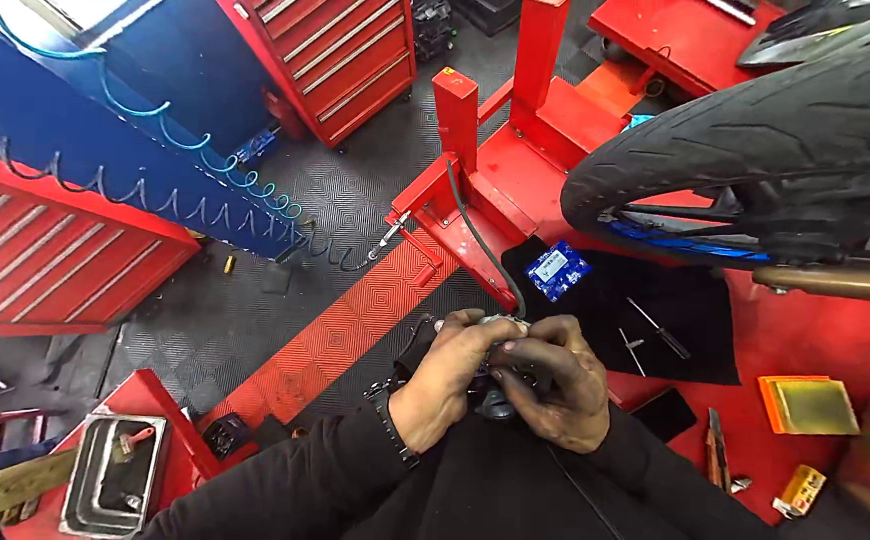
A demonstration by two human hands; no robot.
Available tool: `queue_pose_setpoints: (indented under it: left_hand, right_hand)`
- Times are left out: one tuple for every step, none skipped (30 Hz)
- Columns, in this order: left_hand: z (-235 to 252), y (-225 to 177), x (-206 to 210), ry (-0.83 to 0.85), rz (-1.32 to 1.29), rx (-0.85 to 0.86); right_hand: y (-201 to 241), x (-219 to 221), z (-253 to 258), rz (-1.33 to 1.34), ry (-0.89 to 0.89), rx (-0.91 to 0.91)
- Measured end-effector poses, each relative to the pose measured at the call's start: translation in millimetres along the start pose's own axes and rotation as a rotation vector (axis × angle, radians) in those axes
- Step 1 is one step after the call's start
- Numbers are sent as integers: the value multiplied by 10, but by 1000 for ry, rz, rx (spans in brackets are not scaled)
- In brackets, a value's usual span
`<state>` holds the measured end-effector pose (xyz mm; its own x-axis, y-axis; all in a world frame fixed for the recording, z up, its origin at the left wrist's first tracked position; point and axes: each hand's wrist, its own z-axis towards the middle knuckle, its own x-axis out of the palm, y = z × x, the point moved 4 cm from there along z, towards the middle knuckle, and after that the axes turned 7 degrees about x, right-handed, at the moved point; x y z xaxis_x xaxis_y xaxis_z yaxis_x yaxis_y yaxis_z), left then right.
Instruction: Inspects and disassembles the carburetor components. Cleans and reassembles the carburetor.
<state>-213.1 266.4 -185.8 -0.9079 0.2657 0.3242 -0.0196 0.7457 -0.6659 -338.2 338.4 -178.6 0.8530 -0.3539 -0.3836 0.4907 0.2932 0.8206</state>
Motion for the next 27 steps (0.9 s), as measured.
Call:
queue_pose_setpoints:
  left_hand:
    - [-1, 2, -6, 0, 5, -4]
    - [-1, 5, -11, -6, 5, -8]
    - [-4, 10, -16, -9, 6, -9]
    - [-7, 15, -20, -17, 7, -8]
    - [-10, 15, -29, -21, 5, -14]
    - [-13, 14, -36, -24, 5, -20]
    - [-14, 12, -41, -24, 5, -20]
    - [-17, 5, -45, -21, 4, -22]
    - [-25, -5, -49, -18, 7, -21]
    - [-35, -17, -50, -18, 11, -14]
    - [-45, -27, -51, -18, 11, -8]
    - [-54, -35, -54, -13, 13, -11]
    - [-59, -39, -67, -12, 12, -19]
    - [-62, -39, -90, -14, 14, -28]
    - [-64, -34, -124, -16, 12, -35]
    - [-73, -32, -164, -17, 12, -42]
    - [-89, -42, -207, -13, 13, -45]
    - [-122, -64, -251, 0, 20, -40]
    - [-168, -98, -289, 20, 33, -21]
    - [-212, -138, -309, 30, 38, 3]
    - [-242, -170, -327, 42, 36, 24]
    - [-248, -187, -353, 36, 14, 30]
    - [-214, -187, -371, 8, -16, 26]
    - [-163, -172, -375, -8, -32, 22]
    - [-122, -151, -379, -8, -43, 12]
    - [-121, -154, -380, -2, -40, -4]
    - [-187, -201, -368, -25, -16, -24]
  right_hand:
    - [-4, 8, -6, 2, -1, 2]
    - [-6, 16, -12, 2, -2, 2]
    - [-9, 22, -20, 3, 2, 4]
    - [-13, 29, -25, 4, 4, 4]
    - [-12, 38, -25, 0, 6, 3]
    - [-6, 46, -24, -12, 4, -4]
    - [7, 55, -23, -34, 0, -26]
    - [27, 63, -22, -74, -9, -67]
    - [51, 71, -26, -128, -16, -125]
    - [81, 76, -33, -191, -14, -190]
    - [115, 77, -38, -256, -3, -253]
    - [148, 77, -33, -301, 17, -305]
    - [176, 76, -10, -330, 47, -343]
    - [196, 76, 25, -351, 94, -372]
    - [209, 83, 68, -364, 147, -402]
    - [221, 96, 114, -369, 197, -438]
    - [238, 116, 161, -372, 245, -481]
    - [265, 144, 200, -382, 292, -526]
    - [303, 175, 231, -388, 330, -570]
    - [342, 205, 255, -396, 356, -611]
    - [380, 234, 273, -410, 388, -644]
    - [412, 265, 292, -434, 436, -666]
    - [429, 290, 318, -463, 494, -677]
    - [439, 297, 346, -492, 540, -693]
    - [445, 291, 355, -512, 586, -697]
    - [469, 272, 345, -554, 626, -697]
    - [507, 243, 314, -606, 656, -693]
